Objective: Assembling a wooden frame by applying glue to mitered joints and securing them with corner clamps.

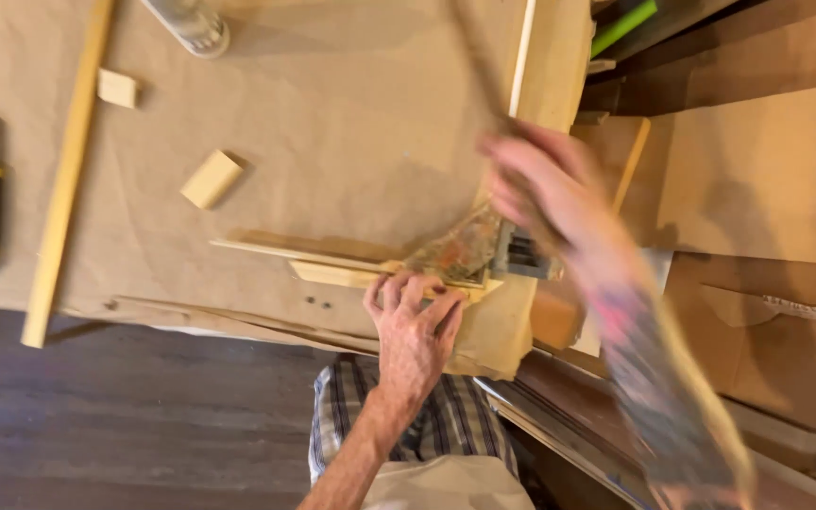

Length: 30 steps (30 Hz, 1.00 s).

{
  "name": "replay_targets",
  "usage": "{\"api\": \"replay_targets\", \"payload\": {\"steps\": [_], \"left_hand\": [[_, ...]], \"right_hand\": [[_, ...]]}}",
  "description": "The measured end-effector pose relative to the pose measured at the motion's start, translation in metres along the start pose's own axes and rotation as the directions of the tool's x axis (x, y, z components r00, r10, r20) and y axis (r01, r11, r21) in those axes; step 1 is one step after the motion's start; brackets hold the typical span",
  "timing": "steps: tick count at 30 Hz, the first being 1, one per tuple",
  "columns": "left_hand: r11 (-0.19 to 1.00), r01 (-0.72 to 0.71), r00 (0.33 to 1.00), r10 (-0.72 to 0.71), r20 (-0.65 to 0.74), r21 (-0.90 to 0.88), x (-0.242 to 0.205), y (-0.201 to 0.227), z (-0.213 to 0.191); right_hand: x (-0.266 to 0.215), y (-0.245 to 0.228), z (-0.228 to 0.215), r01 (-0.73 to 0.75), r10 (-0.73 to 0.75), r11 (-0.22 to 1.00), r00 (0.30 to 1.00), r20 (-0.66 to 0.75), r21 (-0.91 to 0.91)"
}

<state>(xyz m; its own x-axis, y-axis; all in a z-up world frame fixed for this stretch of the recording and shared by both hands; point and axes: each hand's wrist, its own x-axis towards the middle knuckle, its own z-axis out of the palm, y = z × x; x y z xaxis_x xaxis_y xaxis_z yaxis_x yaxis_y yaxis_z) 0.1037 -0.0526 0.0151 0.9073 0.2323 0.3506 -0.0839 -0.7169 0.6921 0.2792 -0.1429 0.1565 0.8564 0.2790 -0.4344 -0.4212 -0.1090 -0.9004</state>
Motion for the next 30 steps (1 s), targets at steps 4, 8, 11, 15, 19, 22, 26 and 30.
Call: {"api": "replay_targets", "payload": {"steps": [4, 8, 11, 15, 19, 22, 26, 30], "left_hand": [[0.985, -0.044, 0.999, 0.048, -0.024, 0.168, -0.005, 0.015, 0.032], [0.948, -0.056, 0.998, 0.057, 0.008, 0.313, -0.016, 0.016, 0.055], [0.927, -0.058, 0.998, 0.067, -0.012, 0.371, -0.018, 0.013, 0.06], [0.935, 0.029, 0.999, -0.015, -0.041, 0.352, -0.009, 0.027, 0.051], [0.946, 0.076, 0.997, -0.063, -0.052, 0.315, -0.016, 0.027, 0.056], [0.946, 0.08, 0.996, -0.065, -0.058, 0.314, -0.017, 0.027, 0.059], [0.938, 0.072, 0.997, -0.058, -0.052, 0.339, -0.019, 0.025, 0.06], [0.93, 0.072, 0.997, -0.058, -0.049, 0.361, -0.021, 0.025, 0.063]], "right_hand": [[-0.098, 0.012, -0.077, 0.017, -0.15, 0.705, 0.981, -0.126, -0.709], [-0.16, 0.128, -0.152, 0.242, -0.351, 0.864, 0.918, -0.184, -0.442], [-0.188, 0.185, -0.168, 0.086, -0.213, 0.928, 0.92, -0.328, -0.362], [-0.194, 0.193, -0.14, -0.146, -0.071, 0.915, 0.859, -0.507, -0.376], [-0.192, 0.201, -0.125, -0.196, -0.072, 0.891, 0.829, -0.555, -0.409], [-0.195, 0.215, -0.133, -0.164, -0.047, 0.896, 0.889, -0.455, -0.413], [-0.197, 0.227, -0.136, -0.174, -0.016, 0.89, 0.912, -0.41, -0.421], [-0.197, 0.233, -0.137, -0.141, -0.027, 0.894, 0.931, -0.364, -0.426]]}}
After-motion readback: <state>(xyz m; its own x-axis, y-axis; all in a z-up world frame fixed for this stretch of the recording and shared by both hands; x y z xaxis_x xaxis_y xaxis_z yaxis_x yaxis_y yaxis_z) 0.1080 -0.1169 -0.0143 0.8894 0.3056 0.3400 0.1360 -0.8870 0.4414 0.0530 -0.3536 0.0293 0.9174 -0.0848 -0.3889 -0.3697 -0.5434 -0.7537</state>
